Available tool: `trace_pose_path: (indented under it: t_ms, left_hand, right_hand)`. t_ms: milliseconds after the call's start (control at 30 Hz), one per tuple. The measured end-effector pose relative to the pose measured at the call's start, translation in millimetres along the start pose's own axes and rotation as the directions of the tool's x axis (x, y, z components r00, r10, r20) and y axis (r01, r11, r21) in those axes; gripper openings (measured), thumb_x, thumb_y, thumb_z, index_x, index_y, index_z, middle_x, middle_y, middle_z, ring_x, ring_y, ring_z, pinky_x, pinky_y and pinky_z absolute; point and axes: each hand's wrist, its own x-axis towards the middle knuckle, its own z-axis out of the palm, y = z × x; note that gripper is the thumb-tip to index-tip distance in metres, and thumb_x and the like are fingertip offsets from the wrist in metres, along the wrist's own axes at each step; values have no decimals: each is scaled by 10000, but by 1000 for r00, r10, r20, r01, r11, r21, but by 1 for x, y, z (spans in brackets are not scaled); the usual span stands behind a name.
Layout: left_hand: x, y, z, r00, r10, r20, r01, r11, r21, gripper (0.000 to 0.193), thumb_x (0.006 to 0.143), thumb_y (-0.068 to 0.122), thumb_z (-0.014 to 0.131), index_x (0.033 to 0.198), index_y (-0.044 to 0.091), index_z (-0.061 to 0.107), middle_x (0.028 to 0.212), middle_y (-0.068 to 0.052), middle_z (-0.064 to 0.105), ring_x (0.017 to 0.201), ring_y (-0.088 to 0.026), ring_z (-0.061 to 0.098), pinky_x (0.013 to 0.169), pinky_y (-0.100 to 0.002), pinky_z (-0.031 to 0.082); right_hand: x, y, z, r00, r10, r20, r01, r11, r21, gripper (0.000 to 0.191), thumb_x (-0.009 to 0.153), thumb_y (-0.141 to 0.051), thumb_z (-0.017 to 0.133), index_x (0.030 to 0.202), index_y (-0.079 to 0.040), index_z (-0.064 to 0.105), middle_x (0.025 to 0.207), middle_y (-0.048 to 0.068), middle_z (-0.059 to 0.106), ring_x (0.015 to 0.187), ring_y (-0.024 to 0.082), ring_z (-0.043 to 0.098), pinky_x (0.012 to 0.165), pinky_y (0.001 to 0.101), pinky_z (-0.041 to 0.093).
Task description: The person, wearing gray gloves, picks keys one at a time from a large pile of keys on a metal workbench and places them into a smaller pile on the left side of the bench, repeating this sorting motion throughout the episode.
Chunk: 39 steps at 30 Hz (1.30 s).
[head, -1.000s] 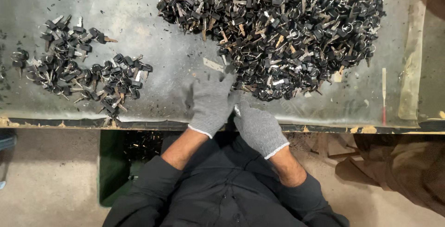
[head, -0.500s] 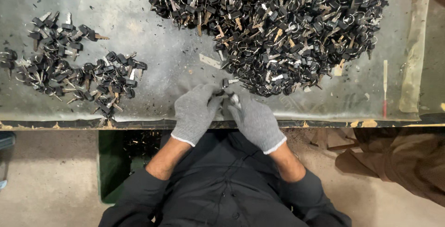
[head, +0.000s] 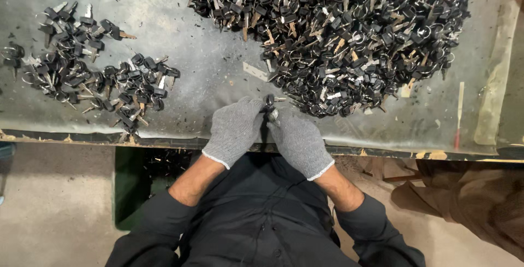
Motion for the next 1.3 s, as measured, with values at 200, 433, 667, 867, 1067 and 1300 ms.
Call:
trace_pose_path:
  t_ms: [200,433,667,867,1067,1300]
  left_hand:
    - [1,-4,2,996,75,-42,-76,997,-23,202,871,160,678,1063,100,688,923,-109,681,796,-336,694,654,-474,531]
    - [-4,-9,18,989,129,70,-142,963,229,167,896,88,637,1056,44,663,876,-140,651,756,-317,698,634,-430,551]
    - [-1,-5,9,994,112,-7,-112,991,79,184,908,124,633,1069,43,665,884,-154,654,771,-348,686,651,-469,545]
    - [4,-9,11,995,97,27,-99,994,51,203,897,139,638,1076,51,674,910,-167,667,820,-385,680,690,-507,538]
    - [5,-4,10,993,119,28,-120,990,71,192,926,97,618,1106,52,668,966,-161,675,816,-364,687,687,-469,549]
    - [1,3,-2,997,45,-60,-43,998,35,327,867,124,670,1190,77,674,961,-149,688,767,-356,685,637,-465,531]
  right_hand:
    - [6,-5,-18,997,47,53,-56,984,168,359,947,-240,646,1214,-19,555,840,192,707,767,386,721,639,480,569]
    - [8,-31,-1,972,219,82,-185,934,-305,193,951,-78,585,1105,33,550,803,249,703,644,392,732,500,470,587]
    - [11,-24,-16,985,162,55,-141,951,-274,113,954,-108,598,1030,-26,581,857,199,695,662,387,723,537,501,567]
    - [6,-19,-17,984,-87,-155,21,924,-381,119,913,-116,632,991,-35,595,853,158,650,639,325,706,509,423,559]
    - [10,-13,-3,978,197,61,-170,937,-305,165,1018,-133,566,1113,0,581,940,236,704,729,354,745,563,422,595]
    - [17,15,-23,989,18,147,-47,980,193,635,944,-238,600,1437,77,353,890,287,715,690,439,723,612,520,578]
